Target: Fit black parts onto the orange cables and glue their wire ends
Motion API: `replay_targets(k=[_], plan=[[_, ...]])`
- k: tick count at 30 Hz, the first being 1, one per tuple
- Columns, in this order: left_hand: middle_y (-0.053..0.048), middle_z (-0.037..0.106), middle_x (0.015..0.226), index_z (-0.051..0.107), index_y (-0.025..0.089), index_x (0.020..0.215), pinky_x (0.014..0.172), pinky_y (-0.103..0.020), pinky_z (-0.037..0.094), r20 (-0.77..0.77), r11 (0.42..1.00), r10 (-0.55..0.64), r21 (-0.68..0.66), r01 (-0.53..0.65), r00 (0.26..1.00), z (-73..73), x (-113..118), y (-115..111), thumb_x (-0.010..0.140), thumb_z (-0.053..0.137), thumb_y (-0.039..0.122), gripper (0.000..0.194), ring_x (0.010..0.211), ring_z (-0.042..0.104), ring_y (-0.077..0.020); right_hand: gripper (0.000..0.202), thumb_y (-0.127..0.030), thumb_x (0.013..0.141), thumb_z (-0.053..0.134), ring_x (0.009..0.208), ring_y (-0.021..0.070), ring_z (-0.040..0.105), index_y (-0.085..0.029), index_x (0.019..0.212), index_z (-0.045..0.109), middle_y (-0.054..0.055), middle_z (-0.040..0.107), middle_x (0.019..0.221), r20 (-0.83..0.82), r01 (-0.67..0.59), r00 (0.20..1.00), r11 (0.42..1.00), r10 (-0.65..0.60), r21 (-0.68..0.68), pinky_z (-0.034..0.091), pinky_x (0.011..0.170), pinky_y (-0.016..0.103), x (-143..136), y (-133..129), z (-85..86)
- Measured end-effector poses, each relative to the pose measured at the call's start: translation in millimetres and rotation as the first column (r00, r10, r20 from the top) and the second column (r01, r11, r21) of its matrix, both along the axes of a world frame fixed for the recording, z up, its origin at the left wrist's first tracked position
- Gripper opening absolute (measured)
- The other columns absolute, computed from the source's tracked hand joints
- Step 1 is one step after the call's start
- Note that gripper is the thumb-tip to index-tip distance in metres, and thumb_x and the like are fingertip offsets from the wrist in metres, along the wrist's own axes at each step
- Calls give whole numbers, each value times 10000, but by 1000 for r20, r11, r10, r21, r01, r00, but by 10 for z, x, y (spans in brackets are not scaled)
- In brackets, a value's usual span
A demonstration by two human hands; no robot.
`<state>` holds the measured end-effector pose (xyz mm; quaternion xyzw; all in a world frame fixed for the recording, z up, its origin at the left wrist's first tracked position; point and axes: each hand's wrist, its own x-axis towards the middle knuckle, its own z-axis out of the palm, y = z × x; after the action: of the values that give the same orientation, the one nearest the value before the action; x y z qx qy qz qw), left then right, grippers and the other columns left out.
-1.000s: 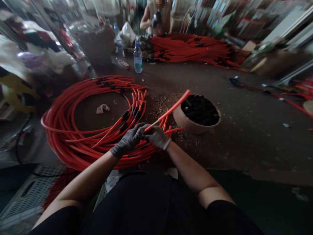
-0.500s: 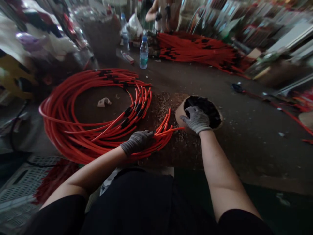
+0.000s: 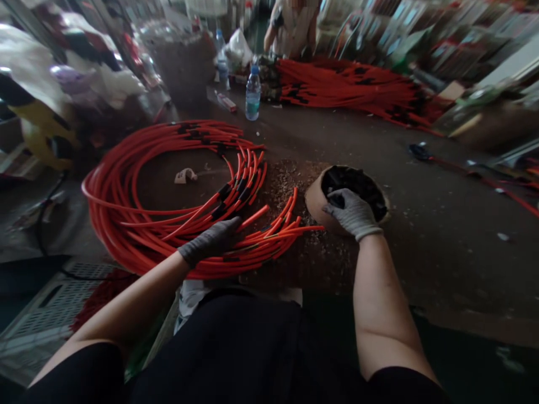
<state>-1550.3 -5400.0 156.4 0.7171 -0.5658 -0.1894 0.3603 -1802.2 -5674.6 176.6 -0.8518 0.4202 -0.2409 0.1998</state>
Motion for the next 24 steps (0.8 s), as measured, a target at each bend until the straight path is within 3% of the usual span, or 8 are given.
replay_targets(k=[2, 4, 7, 9, 14, 17, 19, 24], plan=[[13, 545, 616, 549, 201, 690, 535, -273, 414, -27, 999, 6, 51, -5, 1000, -73, 154, 197, 750, 615, 312, 143, 546, 430, -113, 254, -310, 630, 775, 783, 212, 649, -219, 833, 653, 26, 708, 844, 275, 55, 958, 992, -85, 117, 504, 724, 340, -52, 0, -8], [22, 519, 609, 515, 197, 669, 527, -252, 394, -47, 997, 39, 65, -36, 998, -55, 257, 299, 773, 585, 314, 171, 562, 434, -109, 335, -323, 563, 798, 642, 161, 603, -217, 820, 612, -4, 665, 753, 518, 103, 814, 942, -263, 318, 464, 574, 282, -81, -1, 2], [32, 468, 605, 491, 203, 702, 520, -236, 376, -45, 974, 226, -15, -227, 973, 139, 260, 244, 867, 499, 335, 211, 562, 411, -103, 428, -330, 499, 803, 440, 85, 460, -233, 848, 573, -32, 645, 691, 676, 27, 569, 832, -469, 554, 287, 395, 220, -76, 4, 50], [29, 477, 616, 521, 197, 738, 533, -228, 387, -26, 951, 294, -93, -295, 955, 300, 148, 147, 912, 473, 353, 239, 562, 417, -100, 413, -308, 507, 775, 372, 59, 374, -243, 856, 563, -48, 636, 634, 711, -35, 492, 805, -502, 592, 201, 360, 219, -56, -1, 84], [-23, 662, 716, 680, 157, 887, 597, -225, 431, 131, 1000, -5, 17, 3, 991, 409, -279, 11, 948, 506, 313, 241, 609, 577, -116, 376, -175, 474, 760, 323, 50, 286, -244, 783, 558, -123, 476, 449, 753, 11, 424, 834, -503, 551, 177, 338, 227, 0, 20, 137], [-79, 744, 858, 685, 166, 1157, 688, -265, 496, 250, 988, 44, 135, -80, 967, 325, -386, -70, 983, 486, 295, 294, 736, 690, -178, 274, -303, 598, 758, 385, 59, 405, -203, 819, 631, -45, 632, 583, 813, 56, 391, 893, -432, 447, 269, 356, 201, 112, 210, 192], [-105, 764, 934, 620, 181, 1323, 752, -295, 526, 317, 975, 90, 167, -149, 944, 296, -384, -137, 990, 486, 296, 377, 820, 725, -212, 329, -422, 692, 753, 485, 81, 539, -197, 911, 658, 10, 725, 751, 850, -51, 406, 920, -336, 388, 369, 413, 193, 257, 413, 230], [-121, 778, 991, 565, 214, 1429, 768, -313, 532, 405, 948, 33, 277, -157, 914, 307, -367, -211, 1003, 463, 324, 452, 869, 742, -241, 488, -538, 624, 858, 847, 192, 726, -250, 920, 599, 20, 760, 924, 870, -508, 434, 734, -234, 451, 583, 641, 293, 661, 778, 282]])
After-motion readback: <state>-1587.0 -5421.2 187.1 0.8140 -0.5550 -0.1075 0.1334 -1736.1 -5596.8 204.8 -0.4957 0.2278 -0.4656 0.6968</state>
